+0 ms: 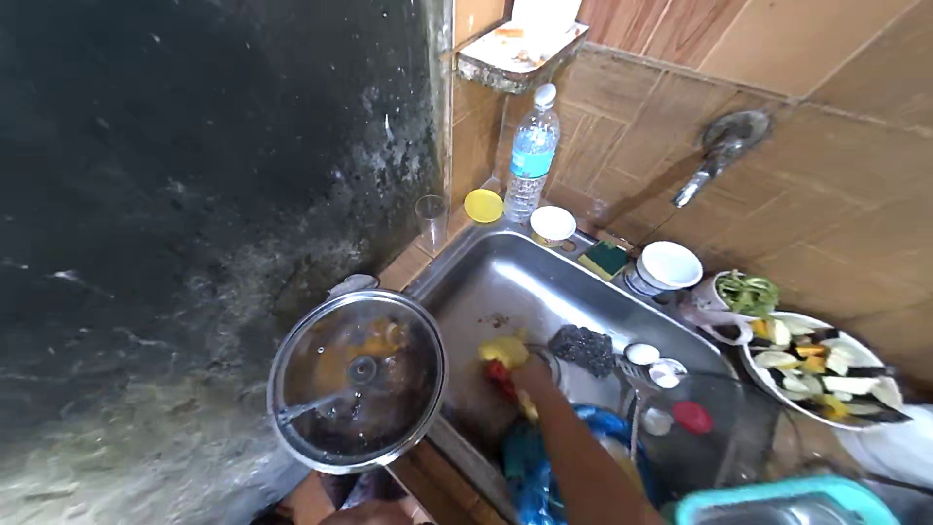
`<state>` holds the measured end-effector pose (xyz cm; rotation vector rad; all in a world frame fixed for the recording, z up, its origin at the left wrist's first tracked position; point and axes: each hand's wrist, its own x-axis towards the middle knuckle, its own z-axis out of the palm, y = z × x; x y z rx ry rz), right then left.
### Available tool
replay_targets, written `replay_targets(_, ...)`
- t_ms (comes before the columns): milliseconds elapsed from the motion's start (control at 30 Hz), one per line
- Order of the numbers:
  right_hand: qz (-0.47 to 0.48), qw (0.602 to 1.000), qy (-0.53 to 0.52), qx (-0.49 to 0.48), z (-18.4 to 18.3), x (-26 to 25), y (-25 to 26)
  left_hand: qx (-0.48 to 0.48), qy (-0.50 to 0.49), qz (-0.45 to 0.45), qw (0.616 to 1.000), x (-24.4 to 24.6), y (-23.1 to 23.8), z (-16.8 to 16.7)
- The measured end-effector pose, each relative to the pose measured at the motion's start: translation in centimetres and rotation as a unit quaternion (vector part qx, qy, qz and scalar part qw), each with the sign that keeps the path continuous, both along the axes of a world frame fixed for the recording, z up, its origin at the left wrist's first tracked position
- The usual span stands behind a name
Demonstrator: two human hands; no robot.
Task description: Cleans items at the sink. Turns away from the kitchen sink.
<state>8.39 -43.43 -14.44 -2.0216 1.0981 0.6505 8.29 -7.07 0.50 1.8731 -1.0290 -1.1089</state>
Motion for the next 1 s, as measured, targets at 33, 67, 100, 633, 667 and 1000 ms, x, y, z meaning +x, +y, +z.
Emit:
replay_targets(33,-0.031,0.999,-0.014,0.007,1.6,-0.8,-0.7,-0.003,0.003,-0.049,0.999,0.1,-1.6,-0.2)
replay_targets(67,-0.053,0.998,-0.039,0.003,3.3,-2.0,-1.2,-0.016,0.005,-0.087,0.996,-0.2,-3.3,-0.5)
replay_targets(100,-0.078,0.995,-0.058,-0.007,5.1,-3.2,-1.4,-0.038,0.007,-0.110,0.993,-0.7,-4.9,-0.9)
replay_targets(633,-0.210,0.946,-0.148,-0.199,12.5,-16.5,6.0,0.215,-0.140,-0.126,0.958,-7.4,-22.4,-11.3)
replay_targets(667,-0.190,0.951,-0.125,-0.212,12.6,-16.4,6.4,0.246,-0.138,-0.139,0.949,-7.5,-22.2,-10.5)
replay_targets(1000,-0.104,0.969,0.120,-0.191,4.4,-12.3,4.0,0.243,-0.112,-0.179,0.947,-8.3,-17.4,-9.1)
